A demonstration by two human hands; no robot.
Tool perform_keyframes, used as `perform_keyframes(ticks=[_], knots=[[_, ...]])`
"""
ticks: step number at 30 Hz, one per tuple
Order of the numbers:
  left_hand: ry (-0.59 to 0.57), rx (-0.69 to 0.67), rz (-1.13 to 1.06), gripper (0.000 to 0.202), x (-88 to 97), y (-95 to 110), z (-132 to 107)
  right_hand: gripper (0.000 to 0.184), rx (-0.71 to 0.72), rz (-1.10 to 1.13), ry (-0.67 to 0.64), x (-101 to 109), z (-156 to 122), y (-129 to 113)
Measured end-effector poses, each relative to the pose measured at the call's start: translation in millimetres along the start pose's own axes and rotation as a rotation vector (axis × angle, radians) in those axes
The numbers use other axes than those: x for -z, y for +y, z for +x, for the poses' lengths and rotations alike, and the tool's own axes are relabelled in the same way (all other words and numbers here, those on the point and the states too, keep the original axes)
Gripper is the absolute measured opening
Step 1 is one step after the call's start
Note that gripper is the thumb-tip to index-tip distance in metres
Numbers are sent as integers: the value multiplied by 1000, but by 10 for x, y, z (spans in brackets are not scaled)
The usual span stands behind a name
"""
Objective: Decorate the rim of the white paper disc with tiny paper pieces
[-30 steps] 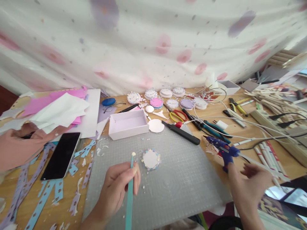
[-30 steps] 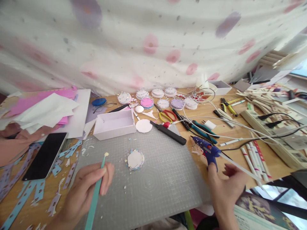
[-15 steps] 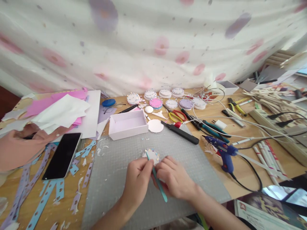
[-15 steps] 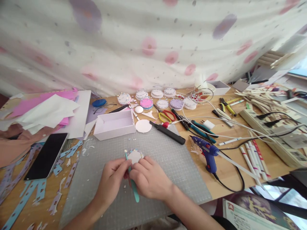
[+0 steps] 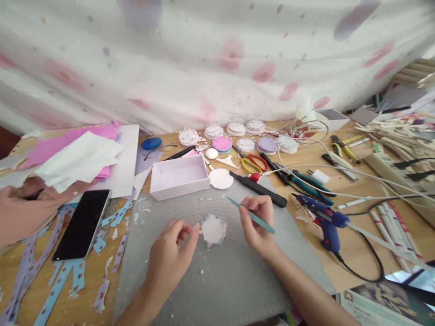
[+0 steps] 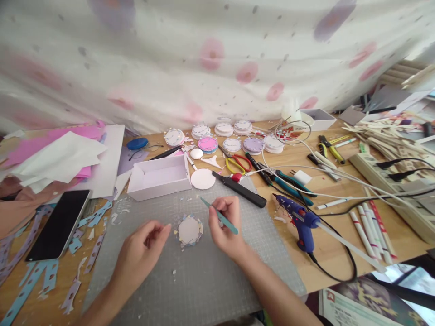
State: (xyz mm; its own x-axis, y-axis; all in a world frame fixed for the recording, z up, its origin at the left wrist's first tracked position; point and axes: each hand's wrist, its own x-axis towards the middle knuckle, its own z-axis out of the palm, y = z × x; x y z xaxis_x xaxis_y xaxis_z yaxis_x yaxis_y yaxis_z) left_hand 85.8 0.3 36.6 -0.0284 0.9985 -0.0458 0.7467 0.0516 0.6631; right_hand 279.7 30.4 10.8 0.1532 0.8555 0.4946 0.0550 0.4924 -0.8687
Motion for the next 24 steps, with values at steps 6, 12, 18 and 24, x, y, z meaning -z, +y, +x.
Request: perform_keyframes(ticks=[6,12,18,24], knots=[[-168,29,-177,30,-101,-11,37,15,-170,187,-119,-117,-65,-81],[-189,-69,-247,25,-95,-6,166,20,-260,278,-198,-175,-122,-87],[-233,-169,-332,25,-173,-149,243,19,-270,296,-212,-173,-145,-43],[-253,-195,-377,25,-214,-237,273,17,-246,207,-262,-175,-186,-48]])
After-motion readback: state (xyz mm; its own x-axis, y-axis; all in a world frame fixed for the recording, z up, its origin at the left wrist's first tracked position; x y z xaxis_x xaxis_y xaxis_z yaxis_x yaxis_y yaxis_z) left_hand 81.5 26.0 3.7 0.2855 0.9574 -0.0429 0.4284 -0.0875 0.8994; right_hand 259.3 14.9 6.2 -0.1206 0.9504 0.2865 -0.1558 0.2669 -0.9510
